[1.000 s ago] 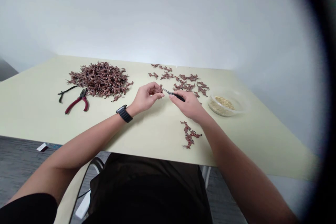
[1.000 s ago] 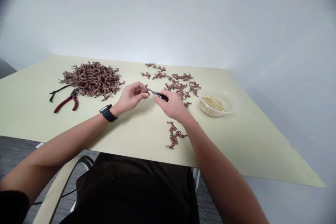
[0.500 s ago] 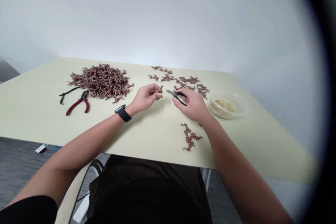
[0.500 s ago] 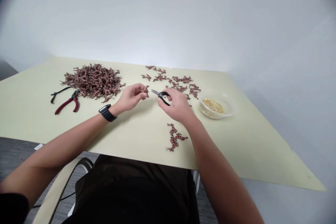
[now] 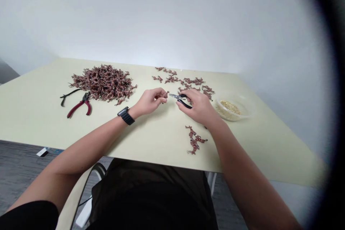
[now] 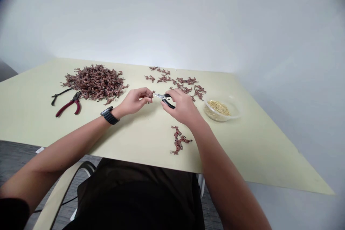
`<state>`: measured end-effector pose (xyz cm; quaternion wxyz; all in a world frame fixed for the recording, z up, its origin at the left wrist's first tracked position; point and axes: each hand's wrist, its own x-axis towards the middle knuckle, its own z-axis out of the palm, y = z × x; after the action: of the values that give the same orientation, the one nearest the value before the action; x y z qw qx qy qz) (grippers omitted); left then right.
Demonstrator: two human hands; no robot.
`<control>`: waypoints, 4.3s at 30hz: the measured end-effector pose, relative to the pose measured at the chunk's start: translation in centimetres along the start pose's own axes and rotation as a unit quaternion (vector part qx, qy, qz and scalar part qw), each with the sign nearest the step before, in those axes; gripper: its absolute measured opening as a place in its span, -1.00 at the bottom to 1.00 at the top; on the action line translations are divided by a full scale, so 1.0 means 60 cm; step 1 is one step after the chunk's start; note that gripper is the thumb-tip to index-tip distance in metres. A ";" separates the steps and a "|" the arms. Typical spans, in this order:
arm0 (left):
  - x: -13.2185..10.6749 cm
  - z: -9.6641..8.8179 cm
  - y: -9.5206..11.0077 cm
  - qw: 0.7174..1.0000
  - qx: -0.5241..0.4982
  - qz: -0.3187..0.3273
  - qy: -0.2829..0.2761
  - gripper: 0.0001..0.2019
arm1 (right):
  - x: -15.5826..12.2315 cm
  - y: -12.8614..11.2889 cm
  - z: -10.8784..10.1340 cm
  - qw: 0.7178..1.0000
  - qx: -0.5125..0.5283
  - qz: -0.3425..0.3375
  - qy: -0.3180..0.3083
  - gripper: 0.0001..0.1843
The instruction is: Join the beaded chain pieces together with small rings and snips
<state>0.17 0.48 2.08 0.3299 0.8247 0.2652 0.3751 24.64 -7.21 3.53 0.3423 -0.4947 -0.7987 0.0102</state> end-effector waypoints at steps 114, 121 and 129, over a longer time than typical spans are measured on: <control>-0.007 0.023 -0.009 0.991 -0.100 -0.058 0.074 -0.67 | 0.001 -0.004 0.009 0.985 0.090 0.145 -0.030 -0.66; -0.004 0.022 -0.014 0.972 -0.179 -0.144 0.048 -0.65 | -0.004 -0.004 0.026 0.998 0.000 0.050 0.030 -0.66; -0.002 0.017 -0.002 0.973 -0.164 -0.157 0.025 -0.63 | -0.005 -0.003 0.025 1.000 -0.010 0.028 0.008 -0.70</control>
<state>0.87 0.11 1.41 0.5089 0.6974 0.3345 0.3779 23.72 -7.05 2.31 0.3436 -0.5205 -0.7817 0.0078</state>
